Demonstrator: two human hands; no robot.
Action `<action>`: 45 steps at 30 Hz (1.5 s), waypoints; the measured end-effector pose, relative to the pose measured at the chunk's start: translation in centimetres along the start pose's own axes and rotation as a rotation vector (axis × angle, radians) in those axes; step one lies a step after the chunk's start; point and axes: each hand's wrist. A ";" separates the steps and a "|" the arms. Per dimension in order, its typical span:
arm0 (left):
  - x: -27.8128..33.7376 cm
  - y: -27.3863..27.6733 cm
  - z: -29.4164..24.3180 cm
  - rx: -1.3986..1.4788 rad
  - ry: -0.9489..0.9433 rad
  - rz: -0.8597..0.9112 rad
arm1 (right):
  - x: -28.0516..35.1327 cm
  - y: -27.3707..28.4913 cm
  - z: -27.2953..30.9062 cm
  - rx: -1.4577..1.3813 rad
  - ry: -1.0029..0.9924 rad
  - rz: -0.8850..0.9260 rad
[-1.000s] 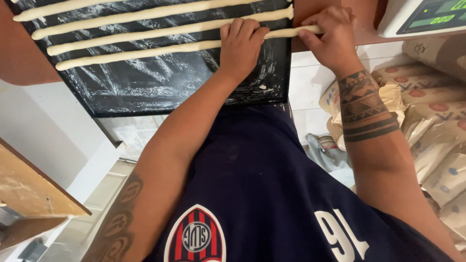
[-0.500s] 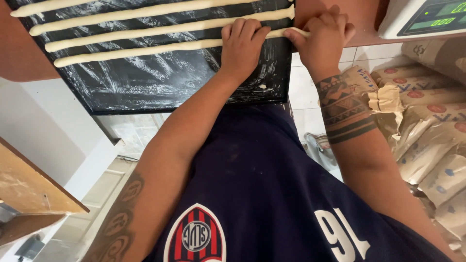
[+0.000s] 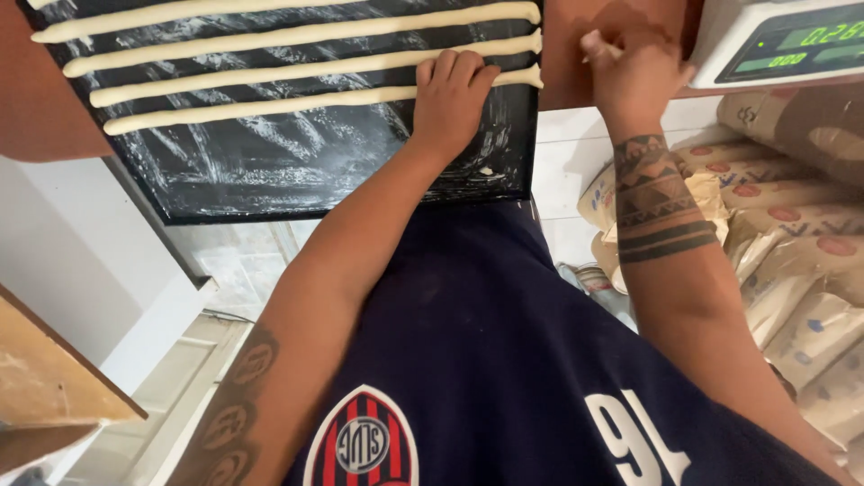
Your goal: The person arranges long, thin strips of dough onto a black baking tray. They pick up each strip from a wooden surface and place it parallel to the others on the tray, adjusting them by hand to fit.
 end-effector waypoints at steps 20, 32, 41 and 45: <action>3.3 3.2 -2.3 0.048 -0.169 0.362 | 5.4 -2.0 2.6 -0.132 0.153 -0.163; 4.6 4.1 -1.0 -0.028 -0.084 0.437 | 9.8 -1.3 4.4 0.103 0.536 -0.083; 4.1 2.1 -1.3 0.051 -0.253 0.360 | 9.9 -1.5 5.7 0.091 0.371 0.025; 4.1 2.6 -1.5 0.124 -0.199 0.441 | 10.6 -1.1 6.9 0.064 0.394 0.068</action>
Point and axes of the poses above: each hand's wrist, its own x-axis away from the middle knuckle, its own y-axis out of the back of the hand, z = x × y, and after that the axes turned 5 degrees about -z, right-handed
